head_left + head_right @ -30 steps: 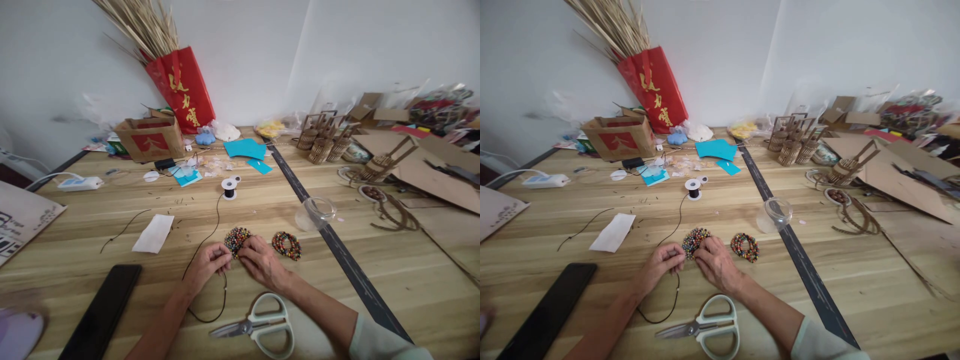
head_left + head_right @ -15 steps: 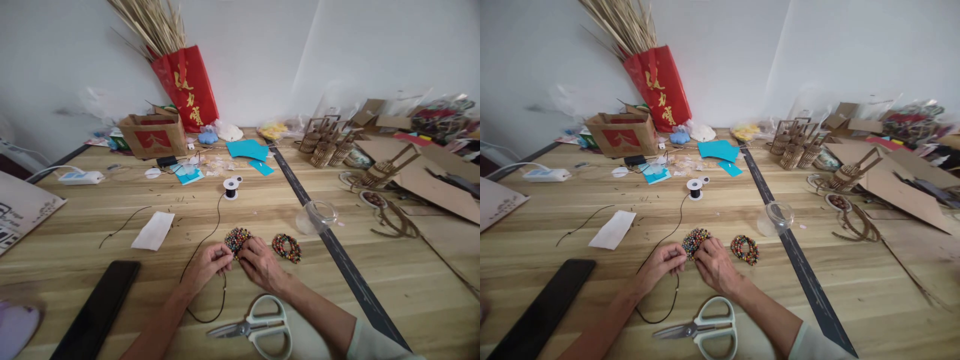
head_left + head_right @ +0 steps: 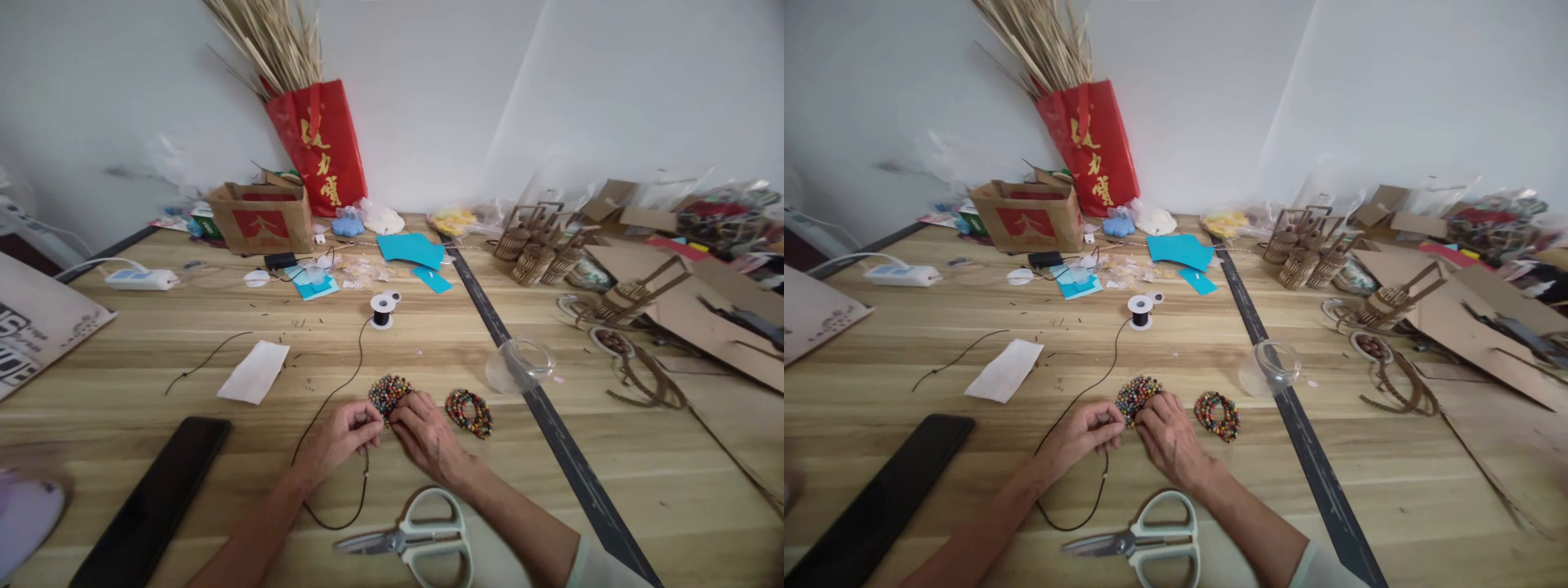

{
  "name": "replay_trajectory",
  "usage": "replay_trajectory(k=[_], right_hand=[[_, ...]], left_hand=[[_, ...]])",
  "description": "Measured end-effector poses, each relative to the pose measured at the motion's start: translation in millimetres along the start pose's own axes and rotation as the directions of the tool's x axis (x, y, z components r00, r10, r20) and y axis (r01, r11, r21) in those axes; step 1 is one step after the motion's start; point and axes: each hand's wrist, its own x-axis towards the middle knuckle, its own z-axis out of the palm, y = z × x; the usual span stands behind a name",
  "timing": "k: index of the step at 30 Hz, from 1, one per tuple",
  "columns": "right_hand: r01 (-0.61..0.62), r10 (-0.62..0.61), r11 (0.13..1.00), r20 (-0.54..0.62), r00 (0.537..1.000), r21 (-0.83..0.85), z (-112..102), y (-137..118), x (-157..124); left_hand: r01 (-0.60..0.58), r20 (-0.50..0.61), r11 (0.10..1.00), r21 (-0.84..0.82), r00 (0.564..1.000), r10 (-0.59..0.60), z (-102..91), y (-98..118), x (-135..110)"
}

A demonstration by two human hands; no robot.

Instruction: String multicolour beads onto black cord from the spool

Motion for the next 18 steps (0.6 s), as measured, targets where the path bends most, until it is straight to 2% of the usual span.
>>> replay_trajectory(k=[9, 18], right_hand=[[0.059, -0.049, 0.991, -0.086, 0.995, 0.122, -6.6, -2.8, 2.0], [0.047, -0.015, 0.967, -0.127, 0.992, 0.249, -10.4, -5.5, 1.1]], left_hand=[[-0.024, 0.021, 0.999, 0.043, 1.0, 0.023, 1.3, 5.0, -4.4], [-0.099, 0.033, 0.991, 0.091, 0.995, 0.097, 4.7, 0.3, -4.9]])
